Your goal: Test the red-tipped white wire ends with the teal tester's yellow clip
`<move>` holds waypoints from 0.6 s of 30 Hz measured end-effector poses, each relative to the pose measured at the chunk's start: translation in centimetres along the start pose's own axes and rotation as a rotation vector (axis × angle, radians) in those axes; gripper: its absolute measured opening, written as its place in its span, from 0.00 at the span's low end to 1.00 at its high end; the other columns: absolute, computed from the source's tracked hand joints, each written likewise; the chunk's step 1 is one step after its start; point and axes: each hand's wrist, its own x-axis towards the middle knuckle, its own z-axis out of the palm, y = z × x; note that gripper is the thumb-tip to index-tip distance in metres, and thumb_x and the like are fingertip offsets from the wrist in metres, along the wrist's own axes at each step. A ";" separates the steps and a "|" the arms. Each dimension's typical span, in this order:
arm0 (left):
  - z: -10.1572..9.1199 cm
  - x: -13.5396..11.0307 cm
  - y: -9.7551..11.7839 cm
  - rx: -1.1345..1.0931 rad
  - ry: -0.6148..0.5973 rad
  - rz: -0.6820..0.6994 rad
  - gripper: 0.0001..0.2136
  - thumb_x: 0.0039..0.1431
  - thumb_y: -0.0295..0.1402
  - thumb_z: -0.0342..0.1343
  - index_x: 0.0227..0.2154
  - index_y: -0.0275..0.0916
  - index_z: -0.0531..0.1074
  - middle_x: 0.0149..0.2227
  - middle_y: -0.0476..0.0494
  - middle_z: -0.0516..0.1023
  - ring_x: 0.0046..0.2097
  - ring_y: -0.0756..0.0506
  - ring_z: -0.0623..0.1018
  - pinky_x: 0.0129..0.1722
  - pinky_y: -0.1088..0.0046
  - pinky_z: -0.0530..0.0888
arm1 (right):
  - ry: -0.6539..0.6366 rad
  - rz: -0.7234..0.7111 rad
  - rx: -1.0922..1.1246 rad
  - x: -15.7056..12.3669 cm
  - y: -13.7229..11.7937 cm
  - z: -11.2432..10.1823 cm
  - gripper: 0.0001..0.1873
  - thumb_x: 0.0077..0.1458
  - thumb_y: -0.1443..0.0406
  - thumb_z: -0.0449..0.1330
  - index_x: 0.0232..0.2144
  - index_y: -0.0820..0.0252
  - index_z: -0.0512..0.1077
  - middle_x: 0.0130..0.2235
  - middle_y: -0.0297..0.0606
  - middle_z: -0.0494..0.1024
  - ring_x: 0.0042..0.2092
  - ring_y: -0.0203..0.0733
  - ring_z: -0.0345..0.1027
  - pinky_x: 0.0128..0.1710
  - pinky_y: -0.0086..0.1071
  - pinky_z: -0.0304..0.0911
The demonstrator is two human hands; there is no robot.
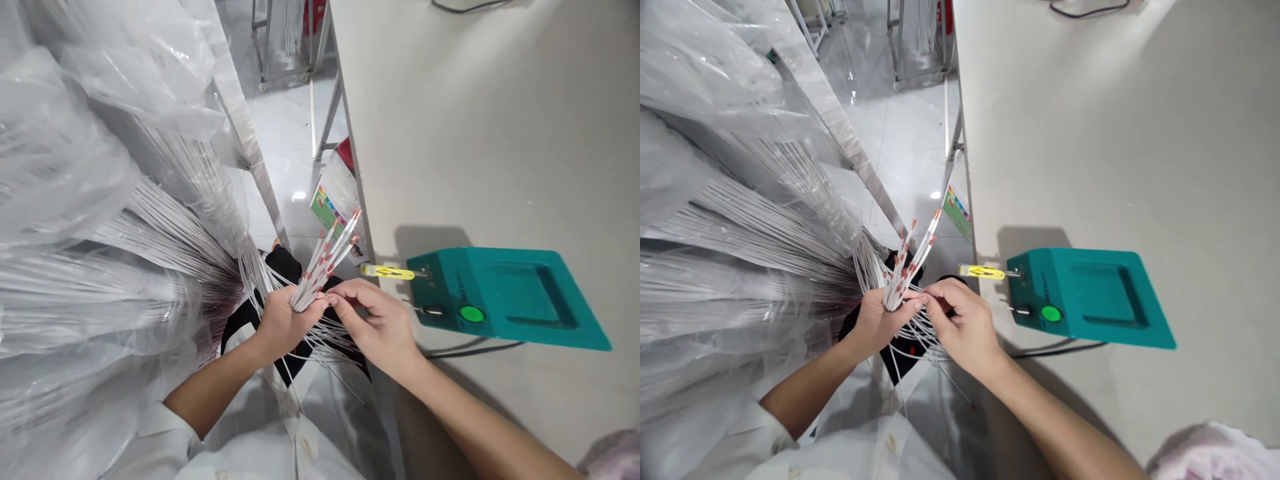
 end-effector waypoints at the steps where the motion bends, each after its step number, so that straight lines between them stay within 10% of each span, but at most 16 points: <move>1: -0.1 0.0 0.0 -0.006 -0.016 0.011 0.09 0.51 0.35 0.55 0.25 0.34 0.75 0.23 0.48 0.74 0.28 0.49 0.71 0.30 0.75 0.68 | -0.007 0.009 0.011 0.0 0.0 0.0 0.05 0.54 0.68 0.55 0.27 0.59 0.70 0.27 0.36 0.73 0.28 0.35 0.66 0.26 0.29 0.63; 18: -0.4 -0.2 0.2 -0.167 -0.062 0.014 0.10 0.54 0.36 0.51 0.22 0.36 0.70 0.20 0.50 0.69 0.23 0.52 0.67 0.25 0.75 0.63 | -0.020 -0.020 -0.026 0.2 0.1 -0.4 0.06 0.55 0.70 0.54 0.29 0.59 0.70 0.28 0.36 0.73 0.29 0.36 0.67 0.29 0.30 0.63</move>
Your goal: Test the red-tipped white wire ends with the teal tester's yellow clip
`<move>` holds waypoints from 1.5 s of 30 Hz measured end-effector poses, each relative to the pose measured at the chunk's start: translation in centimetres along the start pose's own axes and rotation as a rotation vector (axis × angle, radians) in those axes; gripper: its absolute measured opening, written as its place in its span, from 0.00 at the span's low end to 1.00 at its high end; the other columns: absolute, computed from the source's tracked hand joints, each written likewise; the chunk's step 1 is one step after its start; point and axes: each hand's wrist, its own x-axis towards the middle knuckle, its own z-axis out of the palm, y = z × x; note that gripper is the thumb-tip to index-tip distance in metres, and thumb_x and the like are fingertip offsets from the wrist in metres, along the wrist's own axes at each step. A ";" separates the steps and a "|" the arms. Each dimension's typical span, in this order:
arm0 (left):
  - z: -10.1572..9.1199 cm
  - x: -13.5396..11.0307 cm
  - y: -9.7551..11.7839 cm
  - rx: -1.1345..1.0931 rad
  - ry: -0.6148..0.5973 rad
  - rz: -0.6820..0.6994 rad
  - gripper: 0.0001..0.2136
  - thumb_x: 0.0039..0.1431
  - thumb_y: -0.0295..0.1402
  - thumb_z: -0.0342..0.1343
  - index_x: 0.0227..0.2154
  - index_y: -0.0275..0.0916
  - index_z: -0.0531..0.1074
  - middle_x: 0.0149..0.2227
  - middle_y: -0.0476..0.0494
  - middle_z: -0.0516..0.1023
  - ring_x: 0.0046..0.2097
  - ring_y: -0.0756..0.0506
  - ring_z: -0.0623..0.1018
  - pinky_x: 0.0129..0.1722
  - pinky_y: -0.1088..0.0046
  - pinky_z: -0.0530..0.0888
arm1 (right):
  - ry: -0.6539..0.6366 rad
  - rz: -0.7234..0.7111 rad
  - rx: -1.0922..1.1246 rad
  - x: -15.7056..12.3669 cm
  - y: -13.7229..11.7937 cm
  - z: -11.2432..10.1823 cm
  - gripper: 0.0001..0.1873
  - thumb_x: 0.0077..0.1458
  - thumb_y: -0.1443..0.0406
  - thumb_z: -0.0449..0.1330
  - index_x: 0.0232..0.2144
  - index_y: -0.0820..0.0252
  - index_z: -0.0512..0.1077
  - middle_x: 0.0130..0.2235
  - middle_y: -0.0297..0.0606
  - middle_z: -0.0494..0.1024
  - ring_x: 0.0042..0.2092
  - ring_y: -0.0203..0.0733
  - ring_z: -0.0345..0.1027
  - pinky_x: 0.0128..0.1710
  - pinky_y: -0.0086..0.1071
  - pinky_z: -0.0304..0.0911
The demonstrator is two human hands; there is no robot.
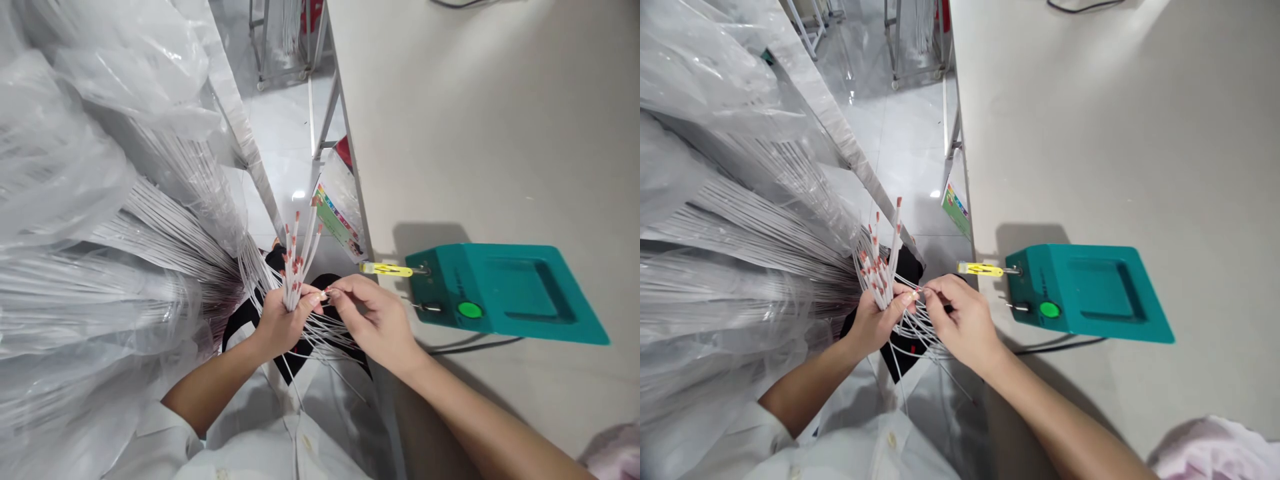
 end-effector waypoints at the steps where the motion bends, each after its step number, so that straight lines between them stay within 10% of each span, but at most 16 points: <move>1: -0.1 0.0 0.1 0.009 0.005 -0.004 0.10 0.54 0.36 0.51 0.22 0.36 0.70 0.20 0.50 0.69 0.23 0.52 0.66 0.25 0.76 0.63 | 0.016 0.008 -0.006 0.1 -0.1 -0.3 0.06 0.55 0.70 0.54 0.32 0.58 0.70 0.29 0.36 0.74 0.30 0.36 0.68 0.30 0.31 0.64; 10: -1.5 0.4 0.7 0.125 -0.229 0.104 0.12 0.53 0.34 0.51 0.18 0.35 0.70 0.20 0.49 0.70 0.25 0.52 0.67 0.27 0.76 0.65 | -0.322 -0.125 0.162 1.4 0.0 -2.1 0.06 0.54 0.70 0.57 0.31 0.58 0.74 0.32 0.37 0.73 0.34 0.34 0.68 0.32 0.29 0.64; 19: -1.8 1.0 -1.5 -0.340 -0.344 -0.077 0.16 0.49 0.44 0.57 0.20 0.33 0.70 0.16 0.53 0.64 0.17 0.58 0.55 0.16 0.78 0.49 | -0.246 0.443 0.902 -0.2 0.8 1.2 0.03 0.47 0.63 0.64 0.27 0.55 0.77 0.31 0.34 0.69 0.25 0.29 0.65 0.18 0.23 0.56; 28: -0.4 1.0 -2.6 -0.486 -0.296 -0.070 0.12 0.51 0.40 0.57 0.24 0.34 0.70 0.19 0.53 0.66 0.17 0.58 0.57 0.17 0.79 0.52 | -0.208 0.659 1.029 -0.2 0.5 1.4 0.10 0.42 0.57 0.66 0.23 0.59 0.76 0.21 0.31 0.69 0.21 0.27 0.55 0.19 0.24 0.49; 45: 0.0 -0.3 -0.7 0.048 -0.044 -0.051 0.12 0.54 0.34 0.52 0.19 0.35 0.70 0.17 0.52 0.64 0.22 0.54 0.62 0.22 0.77 0.58 | 0.042 -0.443 -0.489 -0.9 1.4 0.4 0.07 0.53 0.71 0.54 0.32 0.63 0.72 0.31 0.42 0.74 0.30 0.38 0.68 0.29 0.31 0.65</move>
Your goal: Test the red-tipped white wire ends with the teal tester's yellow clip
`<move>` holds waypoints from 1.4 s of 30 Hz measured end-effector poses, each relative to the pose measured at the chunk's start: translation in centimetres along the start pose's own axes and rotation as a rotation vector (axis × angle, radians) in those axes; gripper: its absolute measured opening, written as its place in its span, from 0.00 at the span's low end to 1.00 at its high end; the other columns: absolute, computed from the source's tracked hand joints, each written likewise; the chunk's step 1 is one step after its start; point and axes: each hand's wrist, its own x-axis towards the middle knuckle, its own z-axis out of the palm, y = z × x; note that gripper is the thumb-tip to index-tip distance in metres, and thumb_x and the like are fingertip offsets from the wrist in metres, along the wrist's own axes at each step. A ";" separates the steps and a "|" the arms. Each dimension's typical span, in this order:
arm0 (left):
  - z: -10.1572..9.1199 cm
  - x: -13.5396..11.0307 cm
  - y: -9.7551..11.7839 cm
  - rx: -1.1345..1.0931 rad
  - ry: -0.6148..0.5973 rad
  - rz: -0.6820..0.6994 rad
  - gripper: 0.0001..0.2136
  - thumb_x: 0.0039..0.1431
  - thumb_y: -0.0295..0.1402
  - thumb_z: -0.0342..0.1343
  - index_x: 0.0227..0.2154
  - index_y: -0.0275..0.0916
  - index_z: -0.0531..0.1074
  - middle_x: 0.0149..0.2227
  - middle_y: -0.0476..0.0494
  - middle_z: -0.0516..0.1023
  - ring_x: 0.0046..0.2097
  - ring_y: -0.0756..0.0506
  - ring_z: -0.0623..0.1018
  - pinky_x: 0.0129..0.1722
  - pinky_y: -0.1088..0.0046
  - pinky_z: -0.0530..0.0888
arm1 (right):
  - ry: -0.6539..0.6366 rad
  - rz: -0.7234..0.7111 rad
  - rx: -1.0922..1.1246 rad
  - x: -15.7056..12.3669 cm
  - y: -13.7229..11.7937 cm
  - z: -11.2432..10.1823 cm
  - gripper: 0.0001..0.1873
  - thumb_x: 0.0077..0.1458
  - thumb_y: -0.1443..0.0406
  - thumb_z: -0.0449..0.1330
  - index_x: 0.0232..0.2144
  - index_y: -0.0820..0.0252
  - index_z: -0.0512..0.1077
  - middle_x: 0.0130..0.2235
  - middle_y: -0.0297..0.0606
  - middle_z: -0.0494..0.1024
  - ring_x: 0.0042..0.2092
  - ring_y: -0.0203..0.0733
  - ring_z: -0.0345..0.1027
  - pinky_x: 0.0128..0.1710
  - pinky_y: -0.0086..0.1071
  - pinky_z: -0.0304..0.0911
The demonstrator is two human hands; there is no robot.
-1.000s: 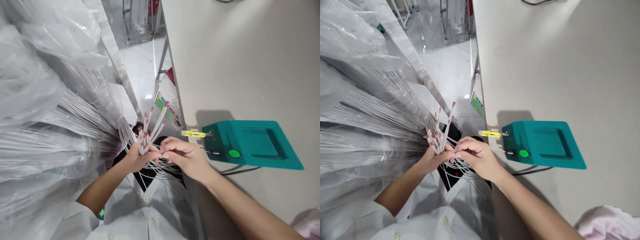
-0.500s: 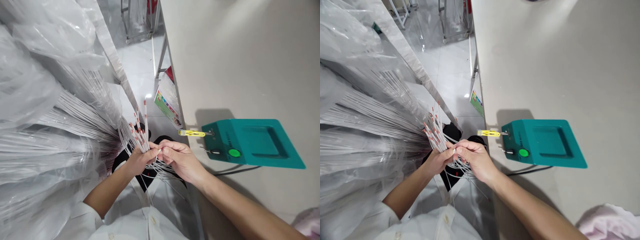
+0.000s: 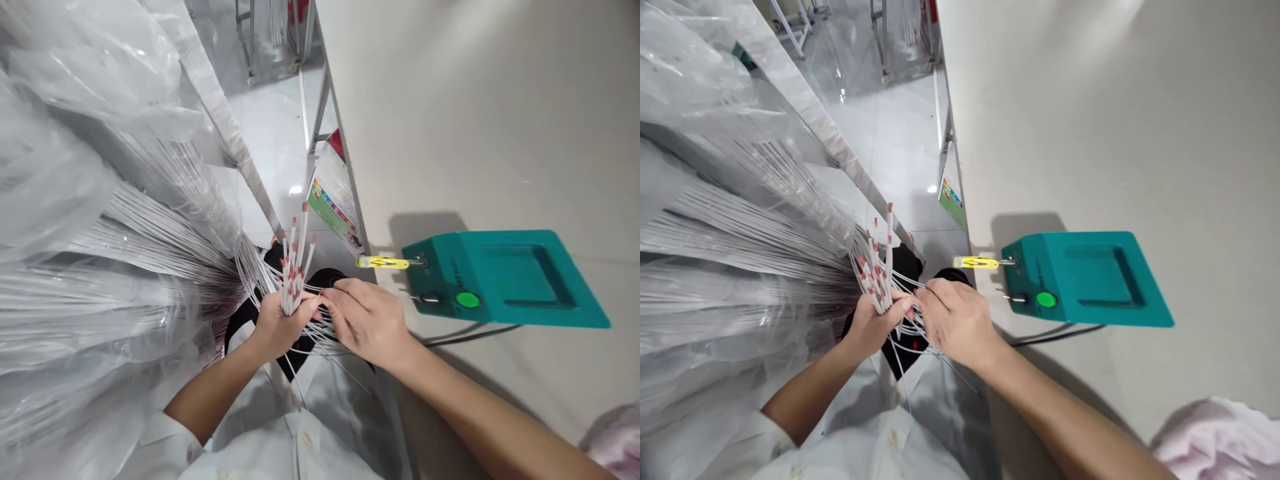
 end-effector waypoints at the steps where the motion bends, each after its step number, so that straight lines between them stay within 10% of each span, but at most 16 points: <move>1: 0.1 0.0 0.0 0.029 0.012 -0.006 0.11 0.54 0.33 0.52 0.19 0.35 0.70 0.18 0.52 0.65 0.23 0.53 0.63 0.24 0.77 0.60 | -0.010 -0.062 -0.077 0.0 0.1 0.0 0.08 0.53 0.71 0.53 0.32 0.64 0.72 0.31 0.42 0.75 0.30 0.38 0.68 0.30 0.31 0.65; 7: 0.6 -0.1 -0.2 0.059 0.083 -0.052 0.11 0.52 0.35 0.52 0.21 0.34 0.71 0.20 0.50 0.69 0.24 0.52 0.65 0.25 0.76 0.62 | -0.116 -0.171 -0.179 0.1 0.4 -0.3 0.10 0.53 0.72 0.50 0.29 0.65 0.72 0.29 0.42 0.74 0.27 0.39 0.66 0.27 0.32 0.62; 16: -0.5 -0.3 0.8 -0.069 0.025 -0.042 0.14 0.54 0.41 0.53 0.22 0.35 0.71 0.14 0.55 0.57 0.18 0.55 0.56 0.21 0.76 0.56 | -0.181 0.417 0.415 1.0 -0.2 -1.6 0.09 0.58 0.66 0.51 0.38 0.59 0.70 0.34 0.39 0.74 0.34 0.37 0.69 0.33 0.31 0.66; 27: -1.0 -0.6 1.6 -0.030 -0.061 0.019 0.11 0.52 0.38 0.54 0.23 0.36 0.74 0.14 0.52 0.63 0.22 0.51 0.66 0.24 0.75 0.62 | -0.121 0.264 0.406 1.2 -0.9 -1.4 0.08 0.56 0.70 0.51 0.32 0.59 0.71 0.28 0.38 0.74 0.30 0.36 0.68 0.28 0.29 0.65; 34: 0.0 -1.0 0.4 0.171 0.150 0.097 0.09 0.53 0.33 0.52 0.27 0.36 0.75 0.18 0.51 0.67 0.24 0.50 0.66 0.28 0.74 0.65 | -0.106 -0.021 -0.100 0.7 -1.1 -0.8 0.07 0.53 0.67 0.55 0.31 0.62 0.73 0.28 0.41 0.76 0.29 0.39 0.68 0.28 0.32 0.61; 42: 0.4 -1.0 -0.7 0.284 0.186 0.200 0.07 0.52 0.29 0.52 0.30 0.38 0.76 0.24 0.47 0.74 0.27 0.49 0.71 0.30 0.74 0.67 | -0.450 1.117 1.194 2.1 -1.3 -1.5 0.11 0.46 0.58 0.56 0.21 0.60 0.65 0.17 0.27 0.59 0.16 0.30 0.53 0.15 0.27 0.52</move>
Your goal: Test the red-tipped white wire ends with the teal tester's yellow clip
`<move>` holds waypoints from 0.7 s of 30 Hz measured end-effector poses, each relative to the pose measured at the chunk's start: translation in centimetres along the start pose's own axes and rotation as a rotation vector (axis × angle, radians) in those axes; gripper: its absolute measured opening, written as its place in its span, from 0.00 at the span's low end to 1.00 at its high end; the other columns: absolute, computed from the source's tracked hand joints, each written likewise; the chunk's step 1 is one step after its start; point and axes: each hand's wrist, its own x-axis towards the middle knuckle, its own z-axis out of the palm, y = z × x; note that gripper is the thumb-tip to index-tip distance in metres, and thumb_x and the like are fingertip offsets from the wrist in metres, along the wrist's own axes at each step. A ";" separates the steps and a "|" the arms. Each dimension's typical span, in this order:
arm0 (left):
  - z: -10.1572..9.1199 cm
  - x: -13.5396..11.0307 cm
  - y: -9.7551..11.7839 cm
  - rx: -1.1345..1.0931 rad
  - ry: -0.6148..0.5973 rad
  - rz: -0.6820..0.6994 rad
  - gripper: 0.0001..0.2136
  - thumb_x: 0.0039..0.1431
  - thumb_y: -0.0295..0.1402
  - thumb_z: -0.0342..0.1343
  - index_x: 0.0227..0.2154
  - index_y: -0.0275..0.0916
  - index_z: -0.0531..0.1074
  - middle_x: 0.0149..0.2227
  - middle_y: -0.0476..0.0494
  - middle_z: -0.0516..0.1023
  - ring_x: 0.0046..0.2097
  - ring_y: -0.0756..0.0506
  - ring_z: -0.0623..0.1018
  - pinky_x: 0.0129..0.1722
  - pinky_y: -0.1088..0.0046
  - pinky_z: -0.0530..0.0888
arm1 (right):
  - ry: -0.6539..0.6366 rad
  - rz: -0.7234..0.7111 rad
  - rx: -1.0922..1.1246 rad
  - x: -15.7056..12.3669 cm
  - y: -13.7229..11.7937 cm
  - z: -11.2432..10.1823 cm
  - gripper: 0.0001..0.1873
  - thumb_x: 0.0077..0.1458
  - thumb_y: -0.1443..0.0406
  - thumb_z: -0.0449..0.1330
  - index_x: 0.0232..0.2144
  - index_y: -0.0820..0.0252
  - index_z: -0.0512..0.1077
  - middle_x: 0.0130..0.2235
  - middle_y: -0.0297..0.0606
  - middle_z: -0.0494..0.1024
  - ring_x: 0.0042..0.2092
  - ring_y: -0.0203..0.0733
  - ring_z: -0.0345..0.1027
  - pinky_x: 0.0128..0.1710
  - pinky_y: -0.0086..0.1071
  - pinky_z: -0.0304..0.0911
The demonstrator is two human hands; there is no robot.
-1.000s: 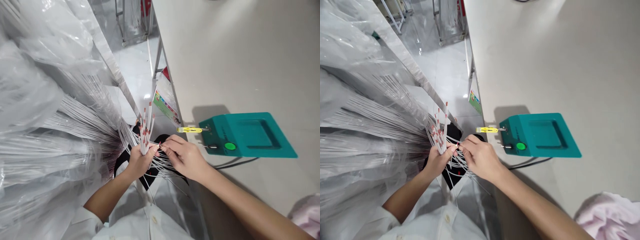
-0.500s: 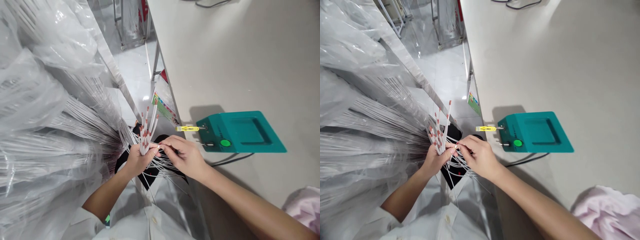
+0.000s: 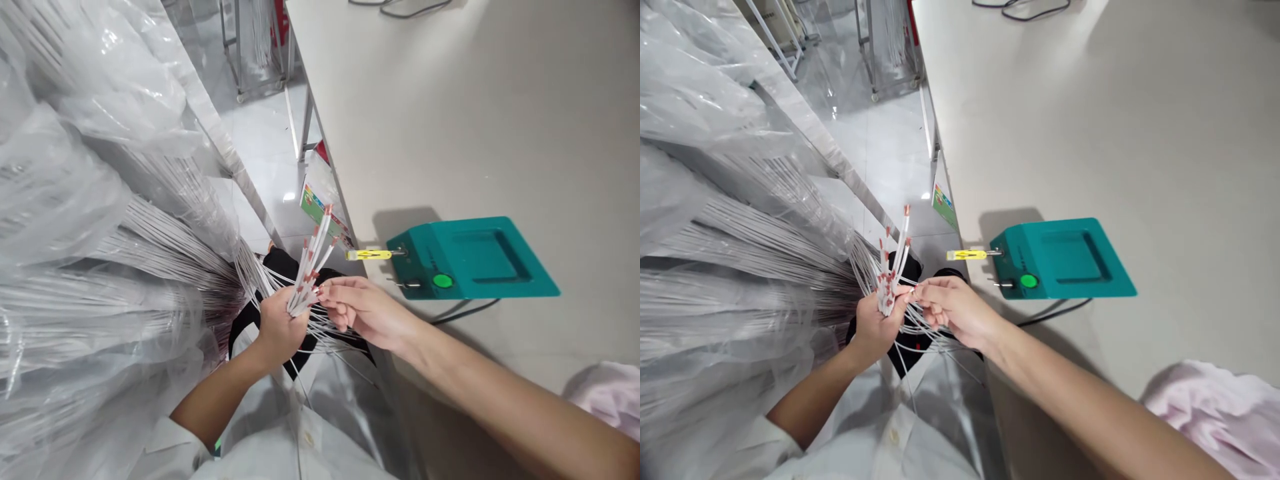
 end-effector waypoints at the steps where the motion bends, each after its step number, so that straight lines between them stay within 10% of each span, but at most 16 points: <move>1: 0.1 0.0 0.0 -0.029 -0.002 -0.025 0.08 0.53 0.31 0.52 0.30 0.38 0.76 0.24 0.48 0.74 0.25 0.49 0.70 0.28 0.75 0.66 | -0.017 0.054 0.073 0.0 0.0 -0.1 0.12 0.44 0.57 0.57 0.21 0.60 0.65 0.17 0.26 0.59 0.16 0.29 0.53 0.15 0.27 0.52; 12: 0.3 0.9 1.5 -0.128 -0.146 -0.102 0.08 0.53 0.34 0.53 0.27 0.36 0.74 0.16 0.52 0.67 0.20 0.53 0.65 0.22 0.77 0.64 | 0.296 -0.878 -1.125 -0.8 0.4 -1.6 0.12 0.56 0.69 0.49 0.29 0.62 0.72 0.29 0.40 0.75 0.30 0.37 0.68 0.26 0.29 0.61; 18: 0.9 2.3 1.8 -0.292 -0.129 -0.265 0.10 0.52 0.35 0.54 0.34 0.33 0.73 0.22 0.48 0.75 0.16 0.56 0.64 0.17 0.78 0.63 | 0.491 -1.122 -1.602 -1.9 -1.3 -4.3 0.07 0.54 0.66 0.55 0.32 0.59 0.73 0.32 0.41 0.77 0.32 0.43 0.70 0.33 0.36 0.61; 21: 1.2 3.5 2.2 -0.403 -0.131 -0.287 0.17 0.51 0.33 0.55 0.45 0.34 0.70 0.25 0.47 0.77 0.16 0.56 0.64 0.16 0.79 0.62 | 0.548 -1.010 -1.709 -2.2 -2.7 -6.4 0.10 0.55 0.64 0.54 0.38 0.60 0.72 0.37 0.46 0.77 0.38 0.50 0.69 0.36 0.41 0.60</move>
